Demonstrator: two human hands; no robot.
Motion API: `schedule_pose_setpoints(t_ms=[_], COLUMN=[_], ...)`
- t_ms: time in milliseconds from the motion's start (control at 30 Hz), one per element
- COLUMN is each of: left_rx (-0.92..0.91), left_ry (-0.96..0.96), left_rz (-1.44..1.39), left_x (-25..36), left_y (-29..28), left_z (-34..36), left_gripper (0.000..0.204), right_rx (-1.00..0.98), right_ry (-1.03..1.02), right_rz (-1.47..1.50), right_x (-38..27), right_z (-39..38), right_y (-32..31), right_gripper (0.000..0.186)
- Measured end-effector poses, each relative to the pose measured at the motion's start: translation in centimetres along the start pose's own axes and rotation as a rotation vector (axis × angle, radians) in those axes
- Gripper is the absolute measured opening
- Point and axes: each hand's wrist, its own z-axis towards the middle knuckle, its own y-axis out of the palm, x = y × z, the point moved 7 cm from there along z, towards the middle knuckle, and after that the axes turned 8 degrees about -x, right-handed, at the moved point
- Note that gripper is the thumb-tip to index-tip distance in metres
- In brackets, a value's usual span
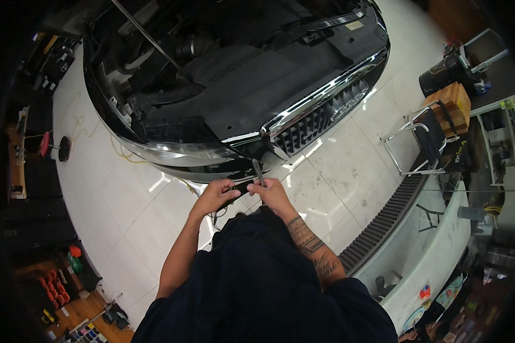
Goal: The person applies a dark vinyl wrap to the front bumper of a black Audi. They use a squeegee to smooth the film, a heat gun to warm the material, and a knife to trim excess edges around the grille and bumper contours.
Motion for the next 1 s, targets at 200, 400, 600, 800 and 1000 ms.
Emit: schedule_pose_setpoints(t_ms=[200,400,600,800,1000], left_rx=[0.098,0.235,0.19,0.298,0.429], left_ry=[-0.204,-0.249,-0.293,-0.213,-0.168], left_rz=[-0.192,0.375,0.418,0.311,0.282], left_x=[-3.3,-1.8,-2.1,-1.8,-1.9], left_y=[-4.5,-8.8,-8.9,-9.8,-11.0], left_z=[2.7,5.1,5.7,5.2,6.1], left_gripper=[0.022,0.022,0.018,0.016,0.016], right_rx=[0.115,0.253,0.234,0.264,0.42], right_ry=[-0.093,-0.187,-0.155,-0.165,-0.22], right_rz=[-0.109,-0.185,-0.267,-0.283,-0.352], right_x=[-3.5,-3.6,-3.5,-4.9,-5.5], right_z=[7.5,12.0,12.0,12.3,12.8], right_y=[-5.1,-8.3,-8.9,-8.9,-8.7], right_gripper=[0.015,0.015,0.017,0.016,0.026])
